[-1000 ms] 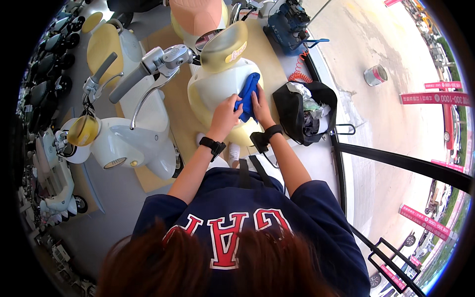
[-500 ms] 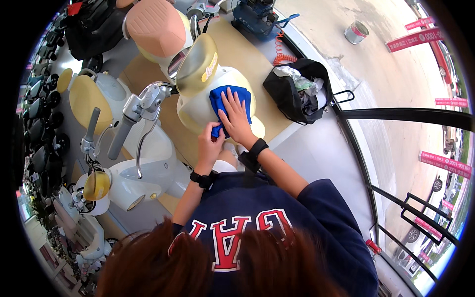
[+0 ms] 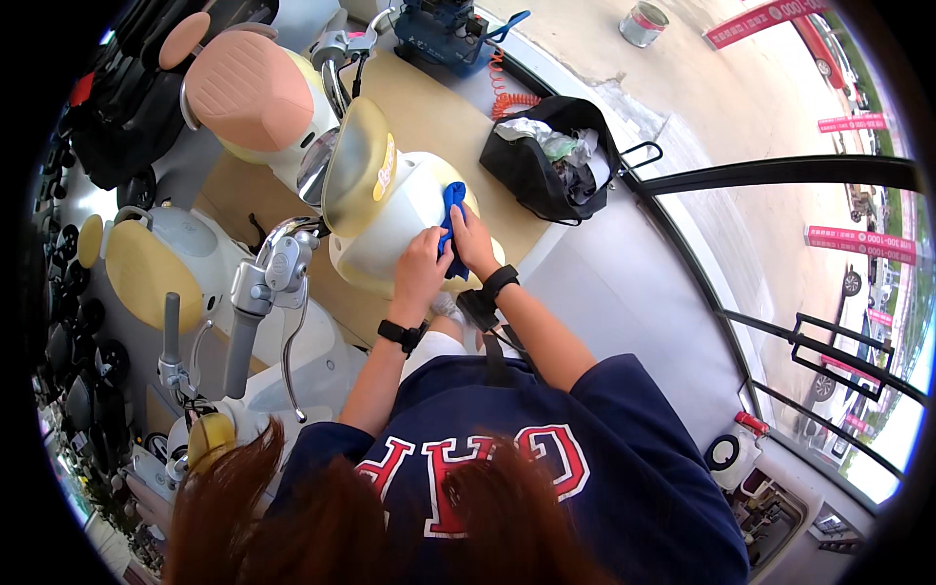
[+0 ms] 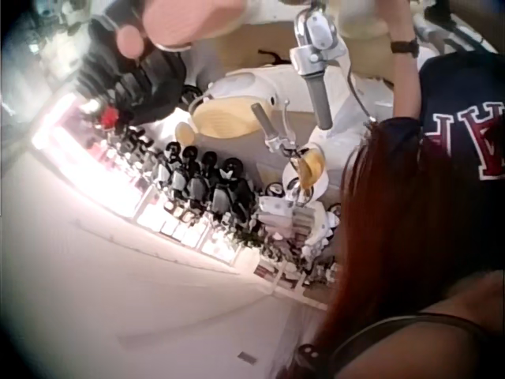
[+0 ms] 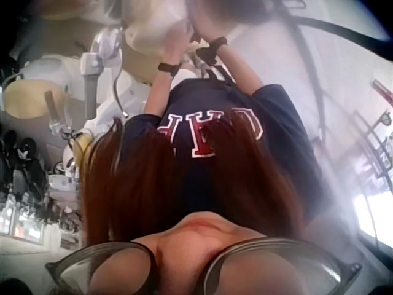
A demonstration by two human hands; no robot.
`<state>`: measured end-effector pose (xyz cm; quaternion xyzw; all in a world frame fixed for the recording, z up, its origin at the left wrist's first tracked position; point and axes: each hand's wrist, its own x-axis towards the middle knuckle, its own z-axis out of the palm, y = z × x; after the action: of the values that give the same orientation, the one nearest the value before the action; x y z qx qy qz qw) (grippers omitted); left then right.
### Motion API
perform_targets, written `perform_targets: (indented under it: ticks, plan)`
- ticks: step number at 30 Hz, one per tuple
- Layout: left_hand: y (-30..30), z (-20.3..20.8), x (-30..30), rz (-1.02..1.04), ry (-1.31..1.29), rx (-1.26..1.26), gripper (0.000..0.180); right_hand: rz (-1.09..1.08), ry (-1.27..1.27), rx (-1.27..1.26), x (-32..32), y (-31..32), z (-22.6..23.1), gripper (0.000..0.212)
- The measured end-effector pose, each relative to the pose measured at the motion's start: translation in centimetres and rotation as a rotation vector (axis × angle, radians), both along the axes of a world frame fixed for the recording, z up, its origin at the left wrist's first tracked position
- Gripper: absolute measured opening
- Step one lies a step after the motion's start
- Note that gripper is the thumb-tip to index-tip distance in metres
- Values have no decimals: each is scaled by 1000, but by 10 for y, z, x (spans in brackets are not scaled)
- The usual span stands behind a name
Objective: The person cleans several scooters in a showroom by wiping the front fairings, handlebars, and seats with a blue cloth.
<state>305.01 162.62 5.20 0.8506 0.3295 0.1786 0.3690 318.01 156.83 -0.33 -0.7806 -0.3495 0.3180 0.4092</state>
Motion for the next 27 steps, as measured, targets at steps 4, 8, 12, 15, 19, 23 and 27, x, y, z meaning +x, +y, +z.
perform_targets:
  ticks: [4, 8, 12, 15, 19, 23, 27]
  plan:
    - [-16, 6, -14, -27, -41, -36, 20, -169, 95, -36, -13, -11, 8, 59]
    - [-26, 3, -40, 74, -121, -58, 18, -1, -131, 32, -34, -6, 35, 74]
    - [-15, 1, -44, 182, -84, -35, 20, 170, -381, 59, -41, 18, 47, 77]
    - [-9, 8, -28, 251, -64, -76, 21, 231, -417, 99, -25, 33, 41, 76]
    - [-7, 12, -4, 359, -85, -54, 20, 274, -256, 203, -1, 52, 29, 78]
    - [-13, 5, 25, 449, 14, 45, 22, 257, -74, 262, 20, 58, 9, 75]
    - [-26, 7, 62, 544, 55, -19, 20, 227, 194, 165, 47, 51, -4, 68]
